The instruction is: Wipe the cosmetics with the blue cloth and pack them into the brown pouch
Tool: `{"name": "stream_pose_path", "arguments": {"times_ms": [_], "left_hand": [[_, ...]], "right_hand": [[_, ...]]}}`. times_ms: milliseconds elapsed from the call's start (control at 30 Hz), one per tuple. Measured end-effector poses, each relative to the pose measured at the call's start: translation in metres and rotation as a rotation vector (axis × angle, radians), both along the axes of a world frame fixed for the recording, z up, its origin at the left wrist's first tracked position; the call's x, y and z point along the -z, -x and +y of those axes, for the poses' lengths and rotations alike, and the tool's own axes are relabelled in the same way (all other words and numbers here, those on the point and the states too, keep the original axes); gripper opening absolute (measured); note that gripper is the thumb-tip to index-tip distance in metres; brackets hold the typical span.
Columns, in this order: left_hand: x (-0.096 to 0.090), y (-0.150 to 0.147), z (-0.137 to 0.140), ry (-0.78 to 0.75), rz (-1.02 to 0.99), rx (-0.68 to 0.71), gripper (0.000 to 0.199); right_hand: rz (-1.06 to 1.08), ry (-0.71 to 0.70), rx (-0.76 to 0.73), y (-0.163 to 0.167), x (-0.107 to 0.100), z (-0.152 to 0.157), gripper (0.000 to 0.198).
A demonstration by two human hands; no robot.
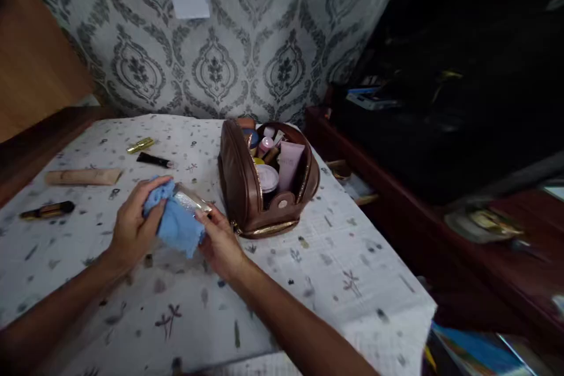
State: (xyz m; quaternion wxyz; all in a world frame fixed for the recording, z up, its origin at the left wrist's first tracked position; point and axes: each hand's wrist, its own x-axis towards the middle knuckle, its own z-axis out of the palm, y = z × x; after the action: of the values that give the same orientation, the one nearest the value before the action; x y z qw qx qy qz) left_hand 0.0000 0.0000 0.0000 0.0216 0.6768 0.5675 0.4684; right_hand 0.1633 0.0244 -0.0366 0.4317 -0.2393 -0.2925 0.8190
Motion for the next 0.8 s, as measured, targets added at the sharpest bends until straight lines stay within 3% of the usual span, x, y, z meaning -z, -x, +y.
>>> {"name": "stream_pose_path", "arguments": {"times_ms": [133, 267, 367, 467, 633, 800], "left_hand": [[-0.002, 0.001, -0.001, 0.021, -0.070, 0.028, 0.036], [0.000, -0.001, -0.005, -0.182, 0.264, 0.343, 0.040], [0.001, 0.000, -0.005, -0.259, 0.492, 0.471, 0.038], [-0.002, 0.006, 0.000, -0.246, 0.488, 0.332, 0.032], [-0.011, 0.013, 0.004, 0.013, 0.125, 0.092, 0.024], [-0.014, 0.009, 0.002, 0.254, -0.174, 0.157, 0.027]], "right_hand": [[-0.111, -0.219, 0.033, -0.001, 0.000, 0.000, 0.034], [-0.423, -0.685, 0.081, -0.006, 0.007, -0.005, 0.022], [-0.529, -0.826, 0.070, -0.008, 0.009, -0.008, 0.018], [-0.466, -0.758, 0.087, -0.008, 0.005, -0.006, 0.023], [-0.251, -0.510, 0.042, -0.008, -0.005, -0.003, 0.030], [-0.120, -0.358, 0.113, -0.008, -0.006, -0.002, 0.034]]}}
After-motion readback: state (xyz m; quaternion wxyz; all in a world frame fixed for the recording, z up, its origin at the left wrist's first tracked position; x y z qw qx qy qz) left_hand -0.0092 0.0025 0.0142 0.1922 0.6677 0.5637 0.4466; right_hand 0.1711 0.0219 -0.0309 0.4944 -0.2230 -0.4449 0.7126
